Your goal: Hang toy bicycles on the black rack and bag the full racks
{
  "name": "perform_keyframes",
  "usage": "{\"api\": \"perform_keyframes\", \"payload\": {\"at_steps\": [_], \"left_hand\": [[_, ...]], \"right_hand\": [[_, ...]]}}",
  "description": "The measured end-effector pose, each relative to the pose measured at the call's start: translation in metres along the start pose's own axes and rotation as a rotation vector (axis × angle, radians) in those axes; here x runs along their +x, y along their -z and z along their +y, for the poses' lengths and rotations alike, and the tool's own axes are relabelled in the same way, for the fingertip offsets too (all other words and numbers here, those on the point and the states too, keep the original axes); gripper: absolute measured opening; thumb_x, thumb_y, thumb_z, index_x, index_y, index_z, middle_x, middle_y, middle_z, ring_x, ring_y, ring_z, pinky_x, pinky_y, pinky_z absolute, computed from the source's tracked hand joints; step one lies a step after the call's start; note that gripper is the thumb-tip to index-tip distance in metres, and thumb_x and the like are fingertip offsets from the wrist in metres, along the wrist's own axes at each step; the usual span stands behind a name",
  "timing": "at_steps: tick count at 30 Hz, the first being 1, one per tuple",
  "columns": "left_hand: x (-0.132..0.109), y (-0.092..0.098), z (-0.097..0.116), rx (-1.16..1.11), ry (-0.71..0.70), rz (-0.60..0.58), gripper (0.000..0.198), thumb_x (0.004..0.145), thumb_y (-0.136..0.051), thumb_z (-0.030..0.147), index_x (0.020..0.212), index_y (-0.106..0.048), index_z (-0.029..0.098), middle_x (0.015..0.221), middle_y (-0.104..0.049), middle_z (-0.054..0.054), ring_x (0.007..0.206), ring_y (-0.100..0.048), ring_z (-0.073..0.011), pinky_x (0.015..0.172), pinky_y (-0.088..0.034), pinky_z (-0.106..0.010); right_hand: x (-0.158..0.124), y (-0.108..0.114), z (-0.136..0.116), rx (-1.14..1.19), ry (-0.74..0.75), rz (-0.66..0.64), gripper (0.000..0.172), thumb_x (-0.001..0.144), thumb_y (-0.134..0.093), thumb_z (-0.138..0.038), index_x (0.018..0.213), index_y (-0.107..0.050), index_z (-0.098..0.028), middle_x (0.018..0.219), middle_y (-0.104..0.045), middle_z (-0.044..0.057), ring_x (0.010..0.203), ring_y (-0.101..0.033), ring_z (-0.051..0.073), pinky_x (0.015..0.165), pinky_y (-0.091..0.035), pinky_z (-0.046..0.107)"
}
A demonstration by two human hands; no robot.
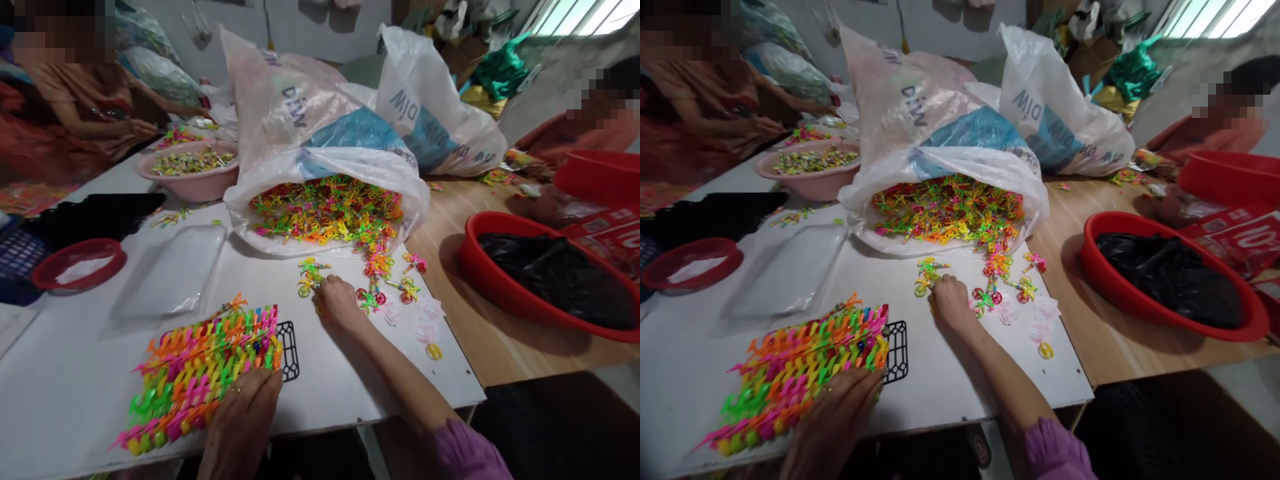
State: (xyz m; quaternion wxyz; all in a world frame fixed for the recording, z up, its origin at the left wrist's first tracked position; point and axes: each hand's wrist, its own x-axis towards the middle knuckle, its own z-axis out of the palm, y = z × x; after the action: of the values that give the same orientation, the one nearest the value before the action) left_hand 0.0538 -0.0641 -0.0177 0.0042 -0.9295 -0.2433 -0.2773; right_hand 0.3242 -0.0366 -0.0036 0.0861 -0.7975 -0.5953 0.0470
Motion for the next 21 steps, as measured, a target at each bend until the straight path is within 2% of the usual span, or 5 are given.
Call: {"api": "perform_keyframes", "payload": {"at_steps": [5,8,15,18,21], "left_hand": [[0.006,0.004,0.004,-0.036,0.033,0.036,0.027,0.087,-0.044,0.012,0.108,-0.058,0.019,0.098,-0.065,-0.005,0.095,-0.06,-0.0165,0.091,-0.045,-0.031],[0.012,0.006,0.005,-0.03,0.035,0.026,0.024,0.087,-0.044,0.012,0.104,-0.059,0.019,0.092,-0.066,-0.005,0.089,-0.06,-0.0162,0.086,-0.047,-0.031],[0.031,0.019,0.002,0.025,0.014,0.106,0.015,0.083,-0.057,0.022,0.097,-0.062,0.018,0.089,-0.064,-0.005,0.084,-0.059,-0.0174,0.079,-0.047,-0.032],[0.055,0.032,-0.008,-0.025,0.099,0.142,0.02,0.082,-0.058,0.023,0.101,-0.061,0.018,0.095,-0.062,-0.006,0.091,-0.057,-0.0189,0.083,-0.046,-0.033],[0.083,0.035,-0.02,-0.12,0.201,-0.007,0.018,0.085,-0.053,0.024,0.099,-0.061,0.016,0.095,-0.062,-0.006,0.093,-0.057,-0.019,0.084,-0.045,-0.034]], "right_hand": [[0.026,-0.002,-0.009,0.543,-0.131,-0.058,0.02,0.083,-0.049,-0.028,0.073,-0.059,-0.013,0.068,-0.06,0.005,0.061,-0.052,0.014,0.056,-0.037,0.024],[0.02,-0.001,-0.002,0.847,-0.17,0.002,0.026,0.084,-0.044,-0.032,0.072,-0.058,-0.014,0.058,-0.054,-0.001,0.051,-0.045,0.01,0.05,-0.034,0.021],[-0.034,0.004,-0.025,0.747,-0.124,0.109,0.013,0.071,-0.059,-0.029,0.073,-0.063,-0.017,0.064,-0.055,-0.002,0.058,-0.046,0.009,0.054,-0.031,0.02],[-0.047,0.008,-0.04,0.881,-0.214,0.009,0.023,0.068,-0.063,-0.036,0.061,-0.054,-0.016,0.053,-0.042,-0.006,0.05,-0.036,0.008,0.048,-0.026,0.02],[-0.056,0.007,-0.052,1.059,-0.252,-0.034,0.028,0.064,-0.066,-0.04,0.062,-0.049,-0.017,0.051,-0.036,-0.008,0.048,-0.032,0.007,0.045,-0.025,0.02]]}}
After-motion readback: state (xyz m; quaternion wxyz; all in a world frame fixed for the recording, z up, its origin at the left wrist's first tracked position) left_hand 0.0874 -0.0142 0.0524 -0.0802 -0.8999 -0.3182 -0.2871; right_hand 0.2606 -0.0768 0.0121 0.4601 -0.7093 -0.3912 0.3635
